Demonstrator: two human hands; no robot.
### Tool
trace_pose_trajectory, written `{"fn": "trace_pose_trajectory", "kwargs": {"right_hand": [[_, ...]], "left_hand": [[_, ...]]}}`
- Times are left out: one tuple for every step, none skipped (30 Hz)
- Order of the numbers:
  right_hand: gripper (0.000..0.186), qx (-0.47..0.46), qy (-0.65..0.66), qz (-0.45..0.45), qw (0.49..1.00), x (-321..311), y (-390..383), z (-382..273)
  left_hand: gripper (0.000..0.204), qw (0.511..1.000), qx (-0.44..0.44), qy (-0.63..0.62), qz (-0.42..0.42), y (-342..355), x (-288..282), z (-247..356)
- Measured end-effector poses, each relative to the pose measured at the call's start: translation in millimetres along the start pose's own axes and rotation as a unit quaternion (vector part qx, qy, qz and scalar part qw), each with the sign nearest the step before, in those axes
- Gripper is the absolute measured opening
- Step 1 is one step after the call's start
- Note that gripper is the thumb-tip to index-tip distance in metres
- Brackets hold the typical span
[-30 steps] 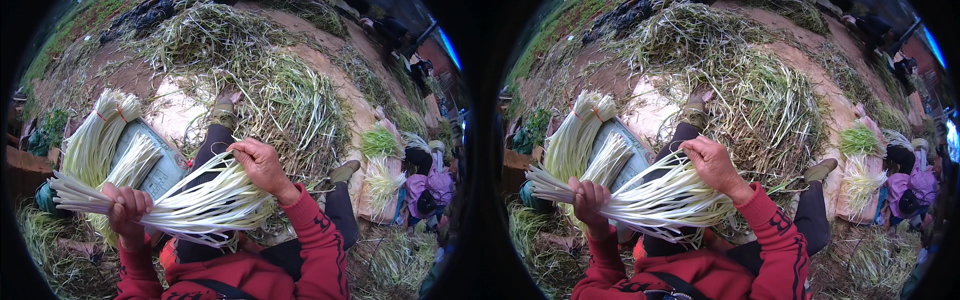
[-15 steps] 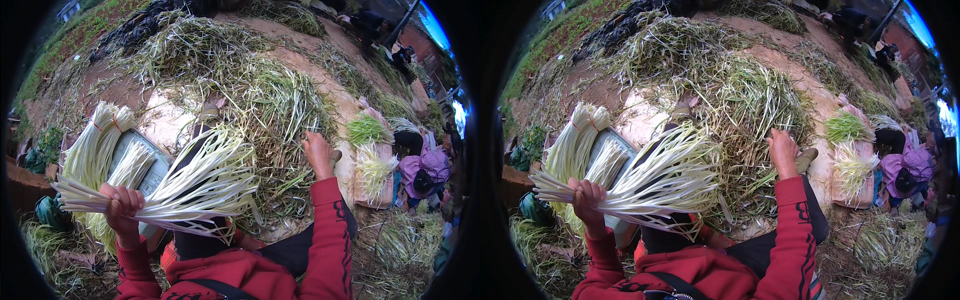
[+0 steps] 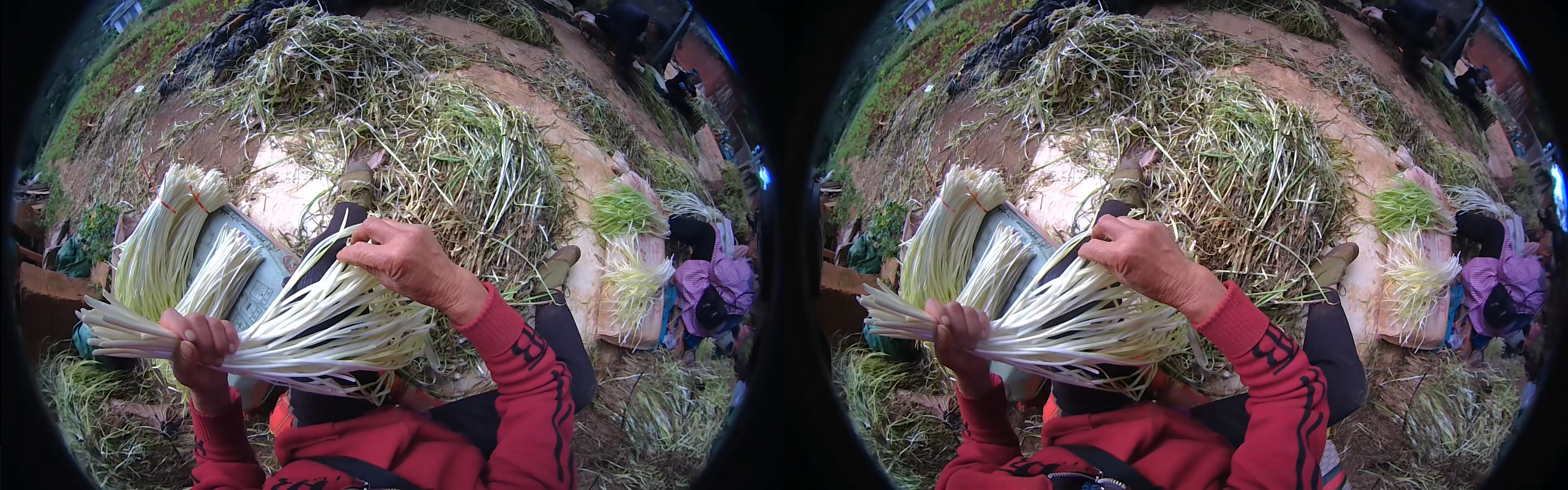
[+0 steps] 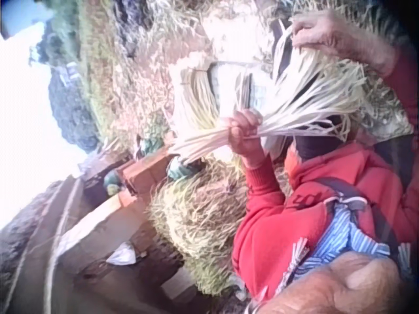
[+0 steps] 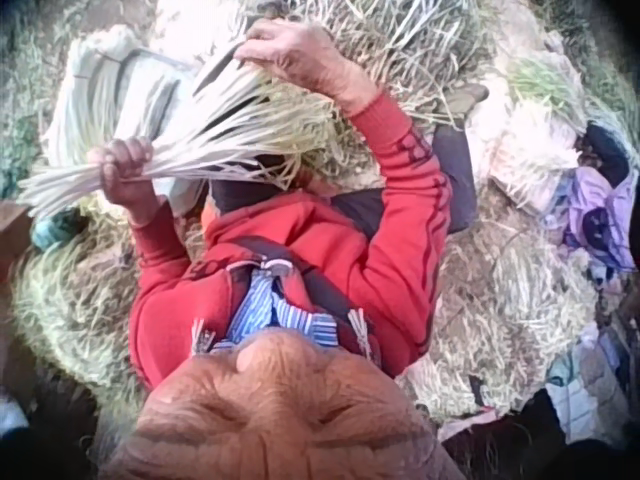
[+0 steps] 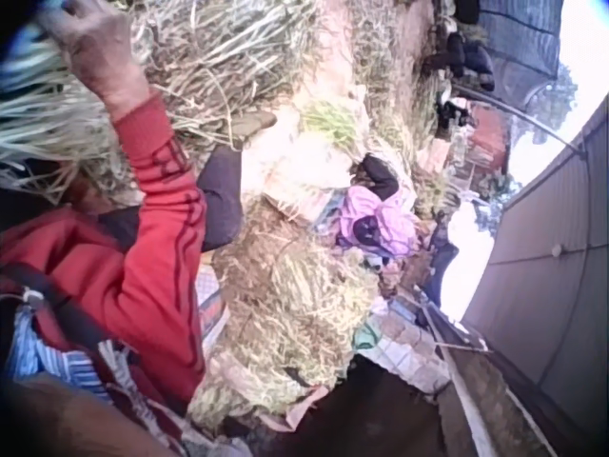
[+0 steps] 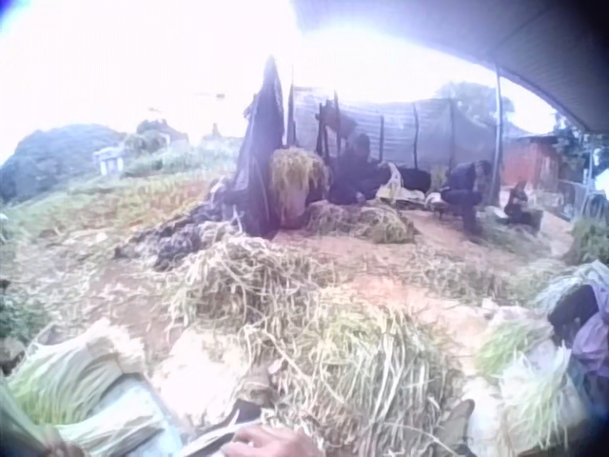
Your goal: The person sits on the ground and sorts long, pale plant stalks from a large pile, aligning them into bundles and placing them on a nearby container. The hands repeatedly pick, align, and set down stalks while other workers are visible in the background.
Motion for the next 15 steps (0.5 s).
{"fn": "trace_pose_trajectory", "kwargs": {"right_hand": [[0.015,-0.001,0.003,0.007,1.000,2,-3,0],[0.011,0.005,0.011,0.013,1.000,2,-4,0],[0.009,0.050,0.050,0.026,0.997,4,-4,6],[0.007,0.084,0.053,0.040,0.994,5,-6,10],[0.006,0.119,0.055,0.054,0.990,7,-9,14],[0.005,0.148,0.079,0.084,0.982,15,-15,22],[0.002,0.171,0.120,0.126,0.970,22,-22,32],[0.002,0.206,0.082,0.144,0.964,23,-30,43],[0.003,0.241,0.045,0.162,0.956,23,-40,56],[0.006,0.301,-0.022,0.157,0.940,20,-60,87],[0.008,0.361,-0.094,0.152,0.915,7,-91,123],[0.016,0.441,-0.154,0.073,0.881,-3,-134,160],[0.019,0.504,-0.197,-0.013,0.841,-13,-167,175],[0.019,0.508,-0.276,-0.037,0.815,-28,-193,177],[0.012,0.522,-0.309,-0.070,0.792,-39,-203,168]], "left_hand": [[0.021,1.000,-0.003,0.006,0.003,0,2,0],[0.021,1.000,-0.007,0.011,0.006,-1,3,-1],[0.021,1.000,-0.007,0.014,0.013,-1,1,0],[0.021,1.000,-0.006,0.016,0.019,-2,-1,-1],[0.021,1.000,-0.006,0.017,0.024,-2,-1,-2],[0.020,0.999,-0.002,0.032,0.033,-2,0,-2],[0.020,0.999,-0.008,0.034,0.039,-2,2,-7],[0.019,0.998,-0.011,0.039,0.044,-2,3,-9],[0.019,0.998,-0.014,0.043,0.050,-4,5,-10],[0.017,0.998,-0.005,0.048,0.050,-4,8,-7],[0.017,0.997,-0.002,0.049,0.055,-5,8,-5],[0.017,0.997,0.002,0.046,0.063,-7,8,-4],[0.017,0.996,0.011,0.052,0.074,-10,5,0],[0.015,0.998,0.006,0.043,0.050,-9,4,1],[0.014,0.997,0.004,0.050,0.052,-10,0,4]]}}
Point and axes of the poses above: each hand's wrist, its own y-axis towards the middle knuckle, its own x-axis out of the palm, z = x × y, the point moved 8 cm from there along y, towards the middle knuckle
